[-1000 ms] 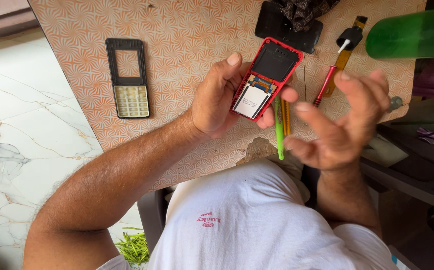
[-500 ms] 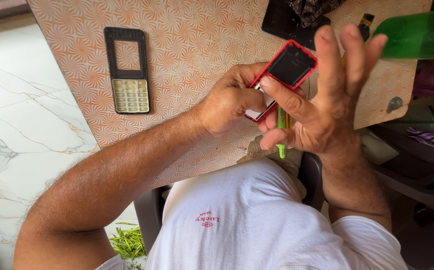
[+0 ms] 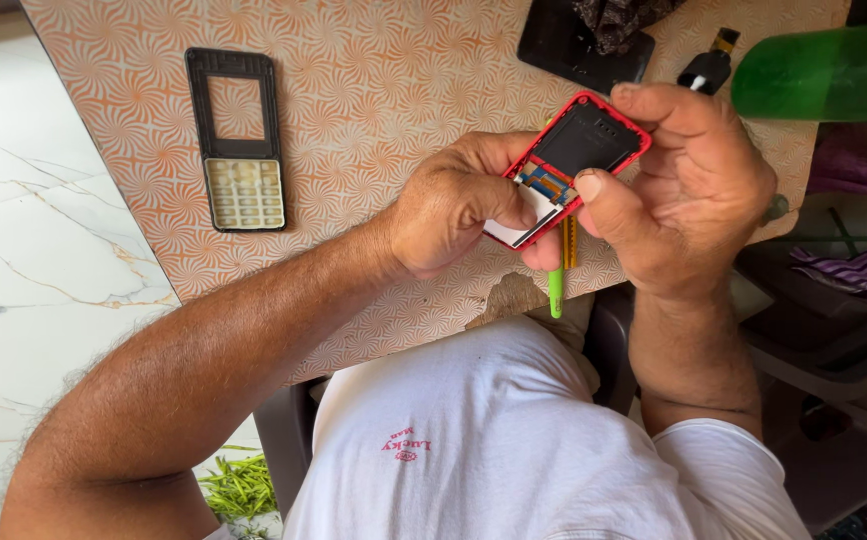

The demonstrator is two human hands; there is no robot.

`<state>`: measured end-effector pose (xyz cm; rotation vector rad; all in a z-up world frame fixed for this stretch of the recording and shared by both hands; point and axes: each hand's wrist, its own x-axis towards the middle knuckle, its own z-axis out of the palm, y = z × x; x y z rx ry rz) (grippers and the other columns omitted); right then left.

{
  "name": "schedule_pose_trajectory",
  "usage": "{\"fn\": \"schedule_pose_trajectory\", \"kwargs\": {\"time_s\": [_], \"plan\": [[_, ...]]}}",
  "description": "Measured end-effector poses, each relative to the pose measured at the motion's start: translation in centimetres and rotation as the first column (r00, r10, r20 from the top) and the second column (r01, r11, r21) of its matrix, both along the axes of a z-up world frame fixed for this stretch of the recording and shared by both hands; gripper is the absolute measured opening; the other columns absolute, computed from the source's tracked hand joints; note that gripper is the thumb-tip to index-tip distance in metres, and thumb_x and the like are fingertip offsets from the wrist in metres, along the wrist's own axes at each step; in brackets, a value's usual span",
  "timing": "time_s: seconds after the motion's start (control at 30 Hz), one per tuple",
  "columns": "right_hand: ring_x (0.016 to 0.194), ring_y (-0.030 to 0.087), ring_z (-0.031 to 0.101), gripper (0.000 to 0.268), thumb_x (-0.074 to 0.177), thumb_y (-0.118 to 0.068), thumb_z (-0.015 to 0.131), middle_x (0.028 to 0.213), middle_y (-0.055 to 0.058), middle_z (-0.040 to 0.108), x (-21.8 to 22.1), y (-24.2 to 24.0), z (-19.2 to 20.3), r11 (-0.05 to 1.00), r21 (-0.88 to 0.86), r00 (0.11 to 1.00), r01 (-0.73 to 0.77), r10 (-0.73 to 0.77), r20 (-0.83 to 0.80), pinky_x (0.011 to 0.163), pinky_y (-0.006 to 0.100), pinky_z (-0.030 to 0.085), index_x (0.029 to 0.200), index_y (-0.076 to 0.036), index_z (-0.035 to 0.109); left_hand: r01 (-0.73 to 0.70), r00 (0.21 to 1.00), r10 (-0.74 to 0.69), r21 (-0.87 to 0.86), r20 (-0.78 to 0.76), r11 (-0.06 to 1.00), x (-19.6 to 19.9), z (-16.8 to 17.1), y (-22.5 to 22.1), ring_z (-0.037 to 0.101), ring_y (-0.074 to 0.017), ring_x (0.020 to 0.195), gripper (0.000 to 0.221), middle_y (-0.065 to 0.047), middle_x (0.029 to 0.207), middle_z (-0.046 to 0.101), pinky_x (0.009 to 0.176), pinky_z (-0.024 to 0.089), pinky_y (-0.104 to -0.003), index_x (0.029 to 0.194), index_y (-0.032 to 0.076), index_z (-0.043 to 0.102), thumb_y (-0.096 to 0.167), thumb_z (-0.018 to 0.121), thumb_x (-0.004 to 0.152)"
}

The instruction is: The person cleans the internal components of a mobile phone using a toothbrush and a cleaning solution, then manipulates the circuit board and casing using a utility knife and a screwdriver.

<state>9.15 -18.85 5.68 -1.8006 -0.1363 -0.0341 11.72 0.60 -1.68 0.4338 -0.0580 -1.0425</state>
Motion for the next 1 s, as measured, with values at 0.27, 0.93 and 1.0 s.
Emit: {"fn": "schedule_pose_trajectory", "kwargs": {"time_s": [0.27, 0.93, 1.0], "plan": [[0.084, 0.011, 0.068, 0.04, 0.094, 0.004, 0.075, 0.102, 0.014, 0.07, 0.2, -0.5, -0.9, 1.0, 0.016, 1.0, -0.018, 0.018, -0.023, 0.079, 0.025, 0.06, 0.129, 0.007, 0.058, -0.014, 0.997, 0.01, -0.059, -0.081, 0.998, -0.1, 0.0, 0.2, 0.074, -0.0278, 0.074, 0.046, -0.022, 0.089, 0.074, 0.076, 0.064, -0.04, 0.128, -0.008, 0.061, -0.001, 0.055, 0.083], [0.087, 0.011, 0.069, 0.04, 0.087, 0.0, 0.076, 0.106, 0.013, 0.07, 1.2, 0.0, -0.8, 0.996, 0.085, 0.997, -0.005, 0.011, -0.074, 0.082, 0.024, 0.06, 0.123, 0.006, 0.059, -0.01, 0.998, 0.005, -0.064, -0.07, 0.998, 0.0, 0.3, 0.5, 0.075, -0.0302, 0.074, 0.043, -0.024, 0.087, 0.074, 0.072, 0.065, -0.043, 0.126, -0.008, 0.061, -0.001, 0.053, 0.084], [0.087, 0.011, 0.069, 0.04, 0.088, 0.001, 0.075, 0.107, 0.013, 0.07, 1.2, -0.1, -0.9, 0.997, 0.078, 0.998, -0.008, 0.013, -0.064, 0.082, 0.024, 0.06, 0.124, 0.006, 0.059, -0.006, 0.997, 0.001, -0.065, -0.071, 0.998, 0.0, 0.3, 0.4, 0.075, -0.03, 0.074, 0.044, -0.024, 0.087, 0.074, 0.072, 0.065, -0.043, 0.126, -0.007, 0.061, -0.001, 0.053, 0.083]]}}
